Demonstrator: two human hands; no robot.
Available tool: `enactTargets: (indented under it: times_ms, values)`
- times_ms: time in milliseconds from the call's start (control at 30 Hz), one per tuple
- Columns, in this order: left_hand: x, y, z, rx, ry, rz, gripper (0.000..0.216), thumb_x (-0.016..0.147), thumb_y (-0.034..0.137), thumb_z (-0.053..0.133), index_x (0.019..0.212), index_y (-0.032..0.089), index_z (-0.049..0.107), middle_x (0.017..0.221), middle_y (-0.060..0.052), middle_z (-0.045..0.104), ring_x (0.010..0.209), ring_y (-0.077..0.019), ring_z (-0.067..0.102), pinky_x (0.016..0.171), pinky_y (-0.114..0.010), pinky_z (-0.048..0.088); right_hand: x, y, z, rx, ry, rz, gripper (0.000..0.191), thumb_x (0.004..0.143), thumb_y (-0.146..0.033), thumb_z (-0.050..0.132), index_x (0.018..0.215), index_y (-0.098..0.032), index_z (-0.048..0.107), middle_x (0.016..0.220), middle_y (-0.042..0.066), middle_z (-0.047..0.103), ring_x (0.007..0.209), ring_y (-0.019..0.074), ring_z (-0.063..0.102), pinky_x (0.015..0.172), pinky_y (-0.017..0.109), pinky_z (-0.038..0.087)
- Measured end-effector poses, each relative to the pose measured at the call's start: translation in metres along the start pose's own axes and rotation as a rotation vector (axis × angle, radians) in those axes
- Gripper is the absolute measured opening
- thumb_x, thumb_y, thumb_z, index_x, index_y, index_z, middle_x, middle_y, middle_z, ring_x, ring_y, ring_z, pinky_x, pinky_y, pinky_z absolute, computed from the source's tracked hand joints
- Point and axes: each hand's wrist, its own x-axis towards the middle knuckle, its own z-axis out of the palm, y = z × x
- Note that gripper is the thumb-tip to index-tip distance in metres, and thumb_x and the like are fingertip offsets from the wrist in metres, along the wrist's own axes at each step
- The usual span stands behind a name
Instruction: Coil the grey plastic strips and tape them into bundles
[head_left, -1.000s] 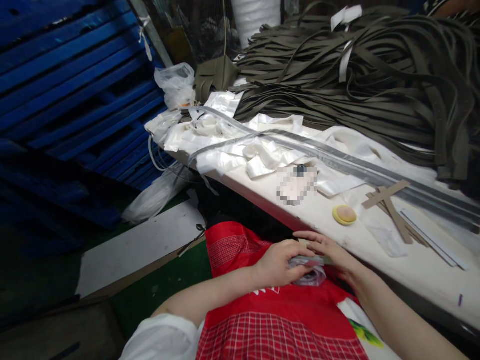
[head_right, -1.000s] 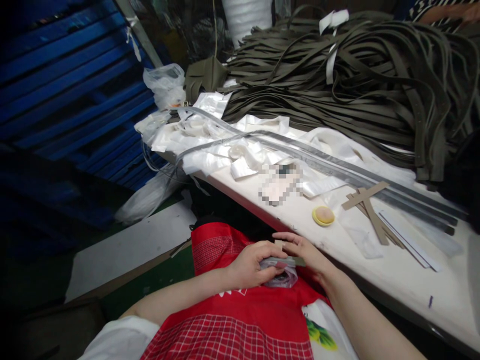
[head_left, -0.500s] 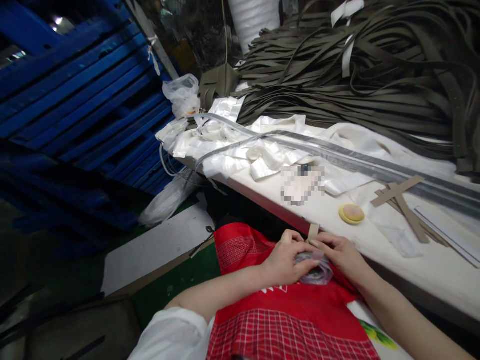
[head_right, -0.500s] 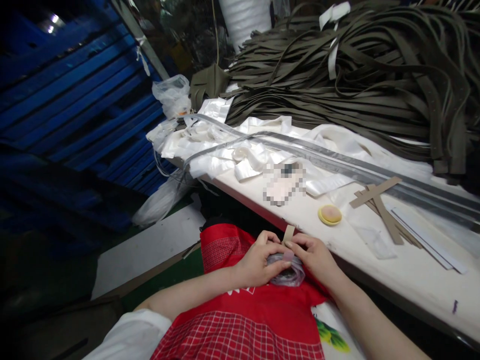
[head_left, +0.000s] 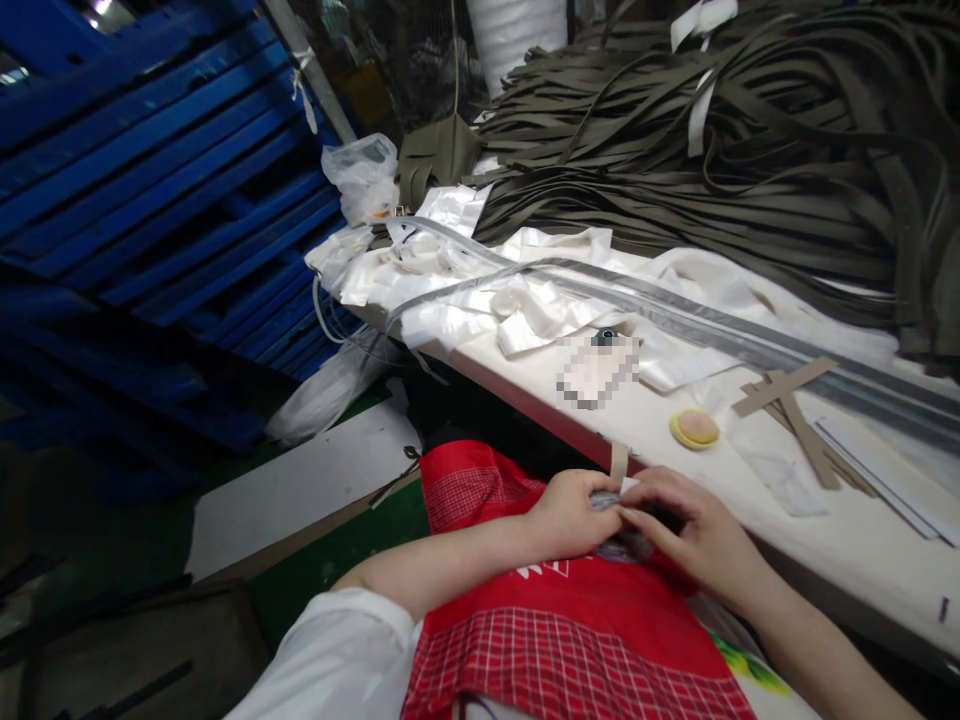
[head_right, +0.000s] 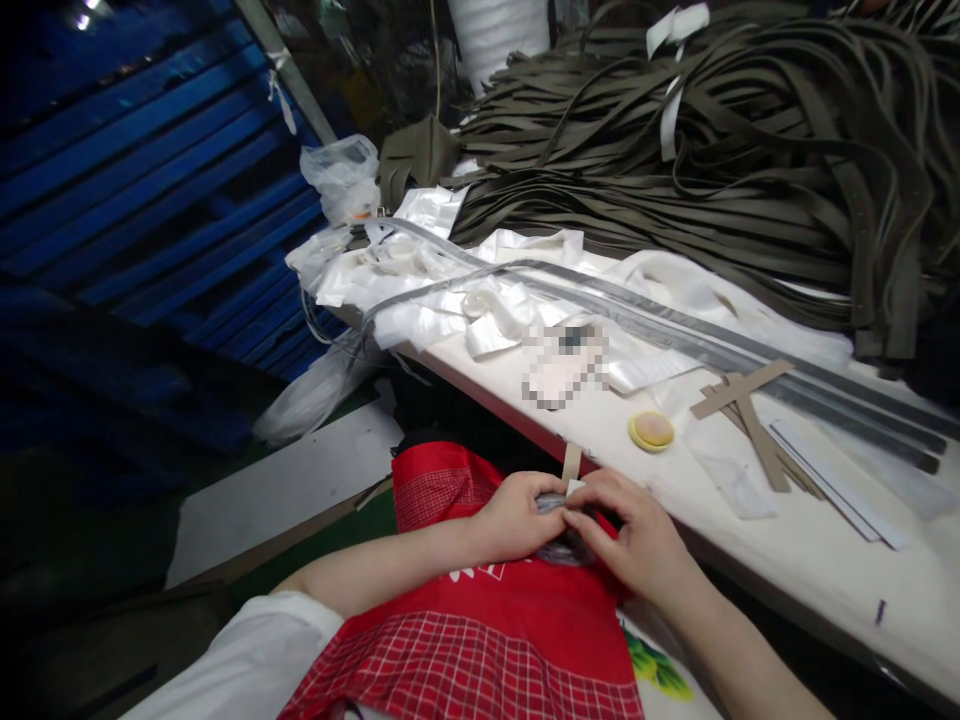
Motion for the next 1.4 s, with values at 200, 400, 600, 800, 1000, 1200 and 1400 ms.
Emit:
enactTargets:
  times_ms: [200, 400, 600, 800, 1000, 1200, 1400]
  values:
    - [0.0, 0.005, -0.007, 0.112, -0.029, 0.071, 0.034, 0.079, 0.035, 0.067, 0.106, 0.015, 0.072, 0.101, -0.007, 0.073, 0.09, -0.0201, 0.067, 0.082, -0.027, 0.05, -0.008, 0.007, 0.013, -0.002, 0.121, 0.049, 0.014, 0.09, -0.034, 0.054, 0.084, -0.026, 0.065, 0.087, 0.005, 0.069, 0.081, 0.0218, 0.064, 0.075, 0.034, 0.051]
    - [0.0, 0.002, -0.009, 0.182, -0.072, 0.12, 0.037, 0.084, 0.042, 0.062, 0.111, 0.018, 0.069, 0.103, -0.007, 0.071, 0.094, -0.0205, 0.065, 0.083, -0.027, 0.049, -0.017, 0.013, 0.016, 0.023, 0.216, 0.128, 0.013, 0.088, -0.034, 0.056, 0.085, -0.026, 0.066, 0.087, 0.005, 0.07, 0.083, 0.0228, 0.064, 0.077, 0.035, 0.051]
    - [0.001, 0.006, -0.01, 0.259, -0.097, 0.212, 0.035, 0.091, 0.041, 0.052, 0.11, 0.017, 0.069, 0.101, -0.008, 0.072, 0.092, -0.0192, 0.065, 0.081, -0.026, 0.048, -0.018, 0.013, 0.022, 0.113, 0.345, 0.205, 0.01, 0.087, -0.032, 0.058, 0.086, -0.024, 0.064, 0.091, 0.005, 0.07, 0.084, 0.0221, 0.064, 0.08, 0.035, 0.051]
    - [-0.001, 0.01, -0.004, 0.267, -0.032, 0.172, 0.028, 0.09, 0.036, 0.052, 0.085, 0.018, 0.073, 0.083, -0.003, 0.071, 0.081, -0.0162, 0.064, 0.071, -0.022, 0.046, -0.001, 0.015, 0.023, 0.338, 0.356, 0.38, 0.032, 0.076, -0.048, 0.071, 0.093, -0.023, 0.06, 0.084, 0.005, 0.069, 0.075, 0.0211, 0.064, 0.067, 0.032, 0.053]
    - [-0.007, 0.016, 0.0, 0.065, 0.058, 0.091, 0.029, 0.082, 0.032, 0.061, 0.106, 0.018, 0.066, 0.096, -0.003, 0.073, 0.083, -0.0173, 0.068, 0.074, -0.025, 0.05, 0.005, 0.014, -0.001, 0.55, 0.1, 0.51, 0.061, 0.059, -0.044, 0.086, 0.108, -0.017, 0.061, 0.074, 0.0, 0.061, 0.06, 0.0136, 0.057, 0.056, 0.026, 0.049]
    - [-0.007, 0.017, 0.001, 0.045, 0.074, 0.024, 0.054, 0.073, 0.032, 0.068, 0.121, 0.018, 0.049, 0.098, -0.007, 0.074, 0.091, -0.0228, 0.068, 0.081, -0.033, 0.052, 0.004, 0.019, -0.011, 0.693, -0.124, 0.62, 0.038, 0.059, -0.038, 0.087, 0.087, -0.017, 0.073, 0.082, 0.005, 0.071, 0.071, 0.0174, 0.062, 0.067, 0.027, 0.051]
    - [-0.007, 0.016, -0.001, 0.081, 0.012, 0.043, 0.061, 0.073, 0.033, 0.067, 0.128, 0.019, 0.043, 0.098, -0.005, 0.073, 0.084, -0.0219, 0.068, 0.076, -0.033, 0.052, 0.005, 0.025, -0.006, 0.798, -0.201, 0.694, 0.032, 0.062, -0.033, 0.085, 0.086, -0.016, 0.072, 0.071, 0.0, 0.067, 0.055, 0.0081, 0.054, 0.048, 0.018, 0.04]
